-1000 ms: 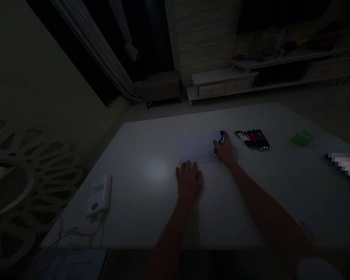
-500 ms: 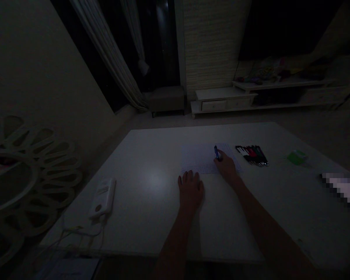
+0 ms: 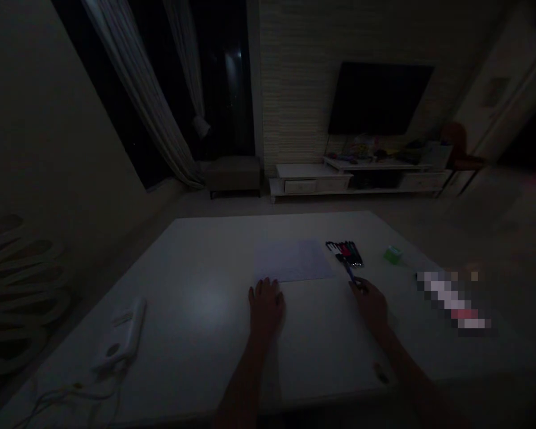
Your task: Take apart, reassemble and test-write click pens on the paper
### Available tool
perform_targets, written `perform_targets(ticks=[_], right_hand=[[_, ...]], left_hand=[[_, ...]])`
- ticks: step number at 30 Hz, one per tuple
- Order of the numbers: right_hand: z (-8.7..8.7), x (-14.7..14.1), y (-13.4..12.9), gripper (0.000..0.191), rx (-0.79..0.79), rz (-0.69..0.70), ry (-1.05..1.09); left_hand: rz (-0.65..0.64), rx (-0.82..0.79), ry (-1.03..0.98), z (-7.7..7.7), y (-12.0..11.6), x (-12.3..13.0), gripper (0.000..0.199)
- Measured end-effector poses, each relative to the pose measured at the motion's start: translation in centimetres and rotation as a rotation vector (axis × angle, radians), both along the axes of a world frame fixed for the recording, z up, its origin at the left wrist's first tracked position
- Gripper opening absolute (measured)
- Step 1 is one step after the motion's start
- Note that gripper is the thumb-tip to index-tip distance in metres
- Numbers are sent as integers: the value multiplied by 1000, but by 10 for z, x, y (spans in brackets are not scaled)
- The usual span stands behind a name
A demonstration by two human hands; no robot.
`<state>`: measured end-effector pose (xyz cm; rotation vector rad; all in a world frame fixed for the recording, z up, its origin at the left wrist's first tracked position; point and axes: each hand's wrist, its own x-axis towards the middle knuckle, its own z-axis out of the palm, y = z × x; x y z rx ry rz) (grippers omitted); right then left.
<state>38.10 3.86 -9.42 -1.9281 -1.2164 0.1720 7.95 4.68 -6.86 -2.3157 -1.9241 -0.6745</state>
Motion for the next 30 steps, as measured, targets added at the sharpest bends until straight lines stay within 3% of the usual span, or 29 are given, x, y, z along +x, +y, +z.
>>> perform_targets(ticks=[3, 6, 11, 16, 24, 30], right_hand=[[1, 41, 6, 49, 3, -134, 22], [6, 62, 32, 45, -41, -204, 6], [11, 66, 80, 41, -115, -272, -42], [0, 70, 101, 42, -242, -214, -193], [-1, 65, 88, 42, -200, -136, -363], [-2, 50, 44, 48, -192, -120, -456]], left_hand=[[8, 53, -4, -4, 3, -1, 41], [17, 43, 10, -6, 7, -2, 39], [28, -5, 36, -9, 9, -4, 40], [21, -25, 55, -9, 9, -4, 42], [-8, -55, 73, -10, 9, -5, 46], [-11, -15, 25, -9, 8, -7, 47]])
